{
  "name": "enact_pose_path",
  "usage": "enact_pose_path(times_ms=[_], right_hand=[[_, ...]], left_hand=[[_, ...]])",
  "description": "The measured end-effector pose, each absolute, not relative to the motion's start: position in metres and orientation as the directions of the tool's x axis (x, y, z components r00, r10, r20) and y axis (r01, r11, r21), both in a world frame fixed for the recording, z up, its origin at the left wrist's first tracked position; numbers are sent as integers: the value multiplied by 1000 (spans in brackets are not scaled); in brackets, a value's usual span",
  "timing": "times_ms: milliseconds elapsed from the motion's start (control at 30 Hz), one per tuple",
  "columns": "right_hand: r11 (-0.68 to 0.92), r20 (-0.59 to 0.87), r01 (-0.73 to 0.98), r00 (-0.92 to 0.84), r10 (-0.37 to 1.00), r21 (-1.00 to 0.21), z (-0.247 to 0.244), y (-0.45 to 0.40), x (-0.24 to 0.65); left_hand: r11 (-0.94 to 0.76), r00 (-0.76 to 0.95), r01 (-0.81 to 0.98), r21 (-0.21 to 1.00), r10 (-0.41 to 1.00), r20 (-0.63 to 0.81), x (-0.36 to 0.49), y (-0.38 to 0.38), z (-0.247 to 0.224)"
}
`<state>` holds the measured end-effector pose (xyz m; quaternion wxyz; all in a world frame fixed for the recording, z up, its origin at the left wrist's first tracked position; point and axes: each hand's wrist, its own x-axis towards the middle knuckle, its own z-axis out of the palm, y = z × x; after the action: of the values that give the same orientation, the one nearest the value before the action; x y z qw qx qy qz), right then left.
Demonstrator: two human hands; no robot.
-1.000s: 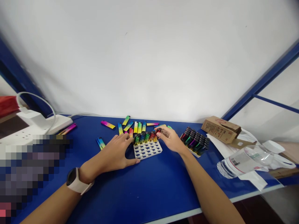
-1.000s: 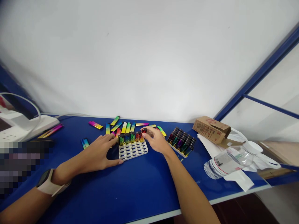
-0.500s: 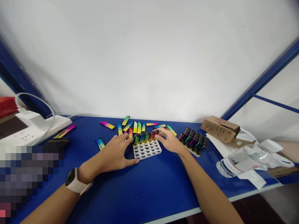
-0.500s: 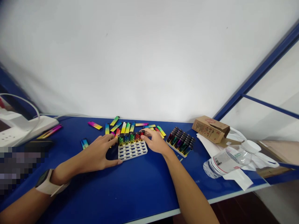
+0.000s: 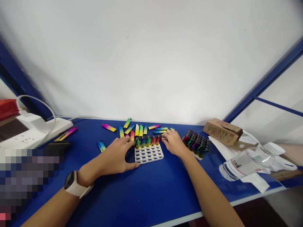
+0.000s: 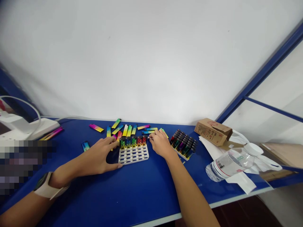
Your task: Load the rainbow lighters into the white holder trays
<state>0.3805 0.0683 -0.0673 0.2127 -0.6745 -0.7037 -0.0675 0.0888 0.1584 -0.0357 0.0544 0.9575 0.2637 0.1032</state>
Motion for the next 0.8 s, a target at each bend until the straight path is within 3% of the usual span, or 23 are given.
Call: enact_pose_path(times_ms=[100,167,267,367,467,567,667,800], right_hand=[[69,405,965,41,913,-251,-63,68,379],[77,431,909,118,895,-409,-60,68,377],[127,426,666,308,851,-735,-55,70,373],[241,388,360,425,818,-901,-49,71,368],[297,327,138,435,839,-945,-44,72,361],[272,273,63,416,867,-960,-41,72,353],[299,311,94,399,863,-950,-42,72,349],[344,427,270,368,826,-899,-41,70,348]], left_hand=[[-854,842,497,154,518,154,89,158,-35],[-851,840,503,148,522,146,90,158,-34],[-844,834,512,158,533,142,91,158,-33],[-832,820,524,180,550,158,93,156,-35],[-822,806,542,178,568,168,96,155,-39],[-825,806,542,162,565,177,97,155,-44],[-835,812,526,163,550,196,97,157,-48],[-844,817,502,188,535,215,95,159,-48]])
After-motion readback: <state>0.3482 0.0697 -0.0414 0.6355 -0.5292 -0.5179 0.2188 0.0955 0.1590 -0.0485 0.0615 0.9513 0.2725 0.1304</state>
